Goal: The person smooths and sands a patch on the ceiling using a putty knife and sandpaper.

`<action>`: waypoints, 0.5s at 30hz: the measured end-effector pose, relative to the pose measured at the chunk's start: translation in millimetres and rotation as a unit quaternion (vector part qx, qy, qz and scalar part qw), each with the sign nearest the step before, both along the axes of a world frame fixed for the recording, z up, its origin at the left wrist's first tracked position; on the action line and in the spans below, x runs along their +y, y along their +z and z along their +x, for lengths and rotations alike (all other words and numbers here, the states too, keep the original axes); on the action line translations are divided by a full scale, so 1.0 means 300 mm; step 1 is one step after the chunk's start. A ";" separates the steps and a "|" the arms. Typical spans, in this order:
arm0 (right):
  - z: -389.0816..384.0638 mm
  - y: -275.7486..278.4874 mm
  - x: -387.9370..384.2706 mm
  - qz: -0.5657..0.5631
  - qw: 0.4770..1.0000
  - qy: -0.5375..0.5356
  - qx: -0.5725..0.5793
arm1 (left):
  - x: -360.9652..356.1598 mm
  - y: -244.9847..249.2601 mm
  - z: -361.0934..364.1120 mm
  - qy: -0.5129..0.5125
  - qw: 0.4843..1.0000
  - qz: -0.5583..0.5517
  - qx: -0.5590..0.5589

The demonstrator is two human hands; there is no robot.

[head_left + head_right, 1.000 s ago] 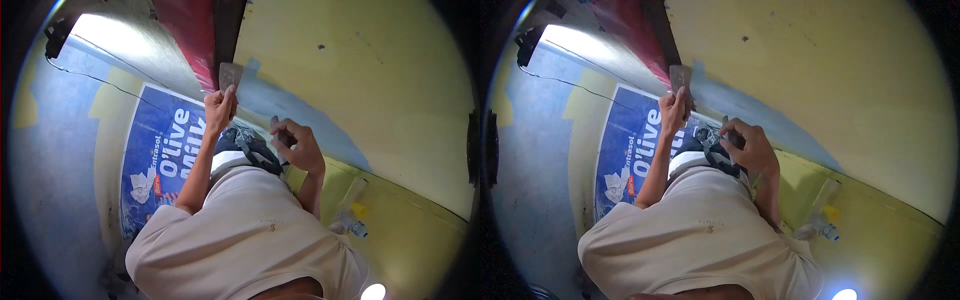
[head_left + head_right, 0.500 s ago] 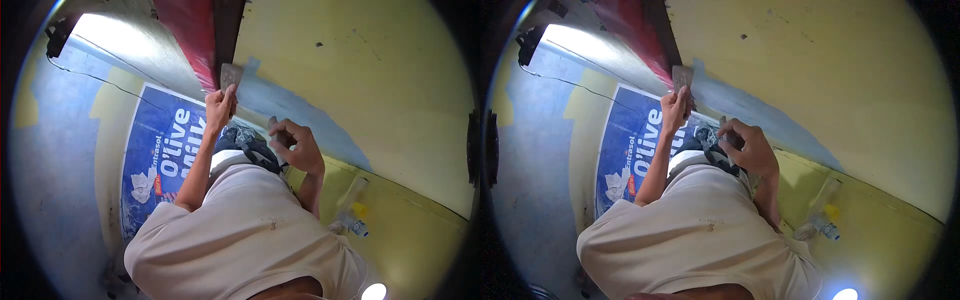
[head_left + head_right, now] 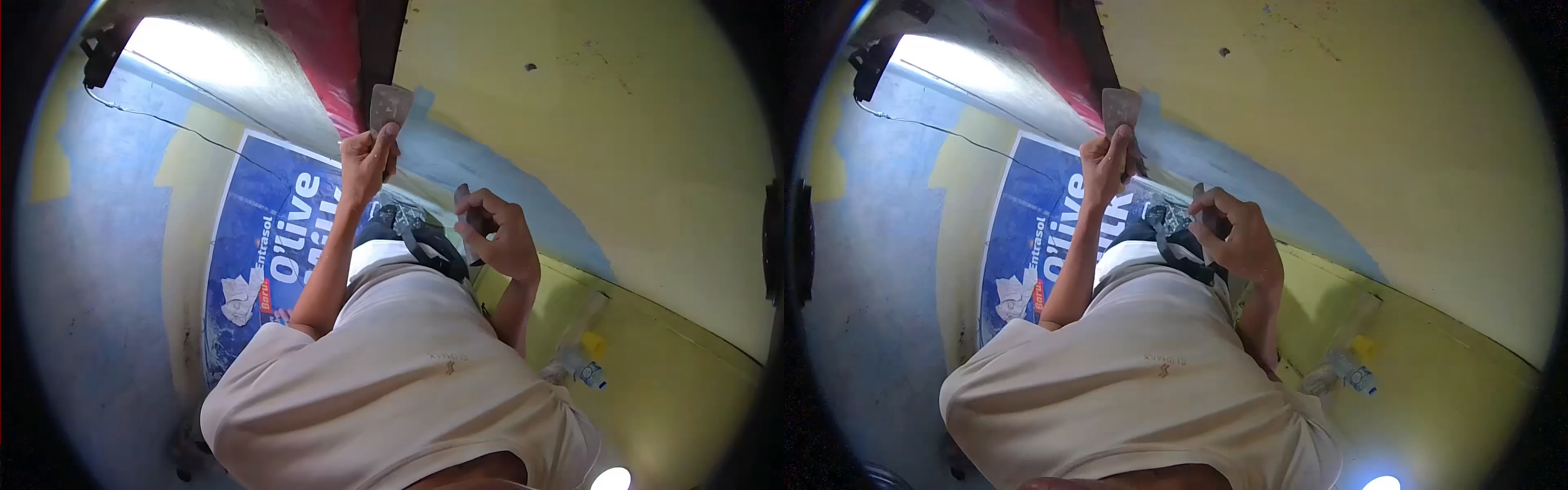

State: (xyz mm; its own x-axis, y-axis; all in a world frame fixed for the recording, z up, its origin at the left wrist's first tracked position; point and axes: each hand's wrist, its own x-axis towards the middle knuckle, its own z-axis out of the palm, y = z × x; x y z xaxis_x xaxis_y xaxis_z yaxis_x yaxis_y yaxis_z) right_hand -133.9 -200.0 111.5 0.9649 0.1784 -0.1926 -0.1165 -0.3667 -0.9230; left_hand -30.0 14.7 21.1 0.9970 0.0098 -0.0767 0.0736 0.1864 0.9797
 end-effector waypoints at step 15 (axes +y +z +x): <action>0.024 0.014 -0.014 -0.001 1.000 0.025 0.010 | -0.017 -0.052 -0.001 0.002 1.000 -0.009 0.015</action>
